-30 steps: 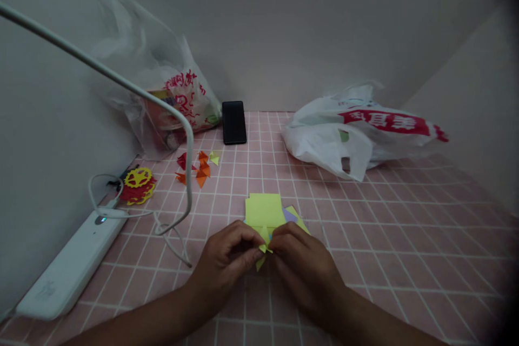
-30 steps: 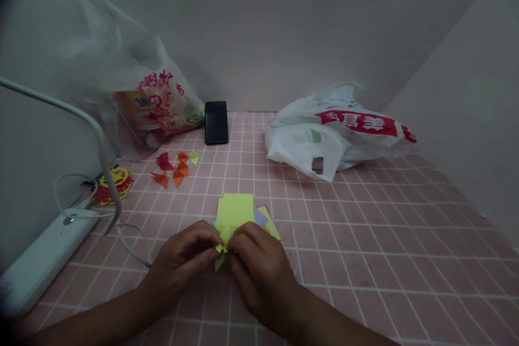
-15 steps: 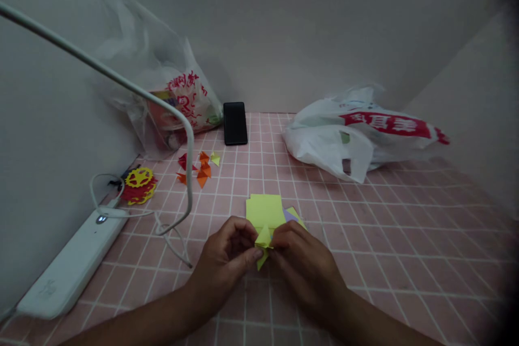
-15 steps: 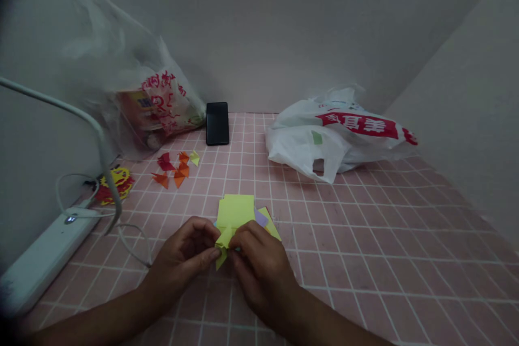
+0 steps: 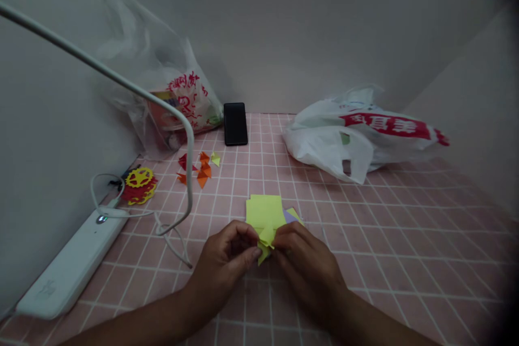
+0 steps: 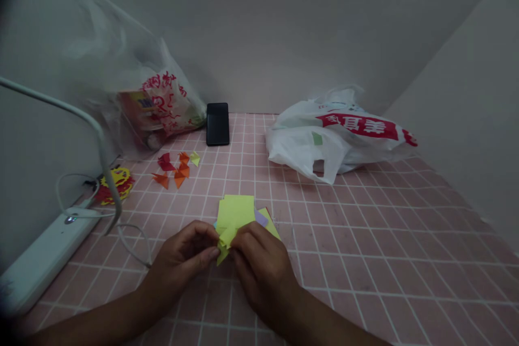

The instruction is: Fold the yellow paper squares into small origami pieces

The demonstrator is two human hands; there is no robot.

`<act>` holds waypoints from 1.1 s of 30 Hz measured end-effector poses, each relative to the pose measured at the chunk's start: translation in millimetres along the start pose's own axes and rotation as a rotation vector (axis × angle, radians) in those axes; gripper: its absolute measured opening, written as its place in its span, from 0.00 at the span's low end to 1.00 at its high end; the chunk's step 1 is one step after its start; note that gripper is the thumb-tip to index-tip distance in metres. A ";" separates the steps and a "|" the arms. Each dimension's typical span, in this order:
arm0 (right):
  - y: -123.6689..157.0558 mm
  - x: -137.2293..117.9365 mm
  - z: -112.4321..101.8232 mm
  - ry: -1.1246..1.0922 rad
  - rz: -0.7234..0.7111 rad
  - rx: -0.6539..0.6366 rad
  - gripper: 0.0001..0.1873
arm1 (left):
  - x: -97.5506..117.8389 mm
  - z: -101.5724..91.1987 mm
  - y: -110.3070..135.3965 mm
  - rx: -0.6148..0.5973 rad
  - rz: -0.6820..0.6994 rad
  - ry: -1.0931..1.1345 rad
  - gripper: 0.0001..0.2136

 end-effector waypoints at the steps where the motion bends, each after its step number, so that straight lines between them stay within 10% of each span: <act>1: 0.1 0.4 0.3 0.003 0.004 -0.004 0.09 | 0.1 0.2 0.0 -0.004 -0.003 -0.006 0.04; 33: 1.1 -4.2 -1.0 0.093 -0.031 0.009 0.09 | -1.5 1.4 -0.7 -0.017 -0.011 -0.003 0.04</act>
Point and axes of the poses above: each hand's wrist, its own y-axis away from the middle knuckle, its own z-axis out of the palm, x = y × z, the point moved 6 cm from there along -y, towards the middle knuckle, and after that the axes turned 3 degrees about y, right-handed, at the moved point
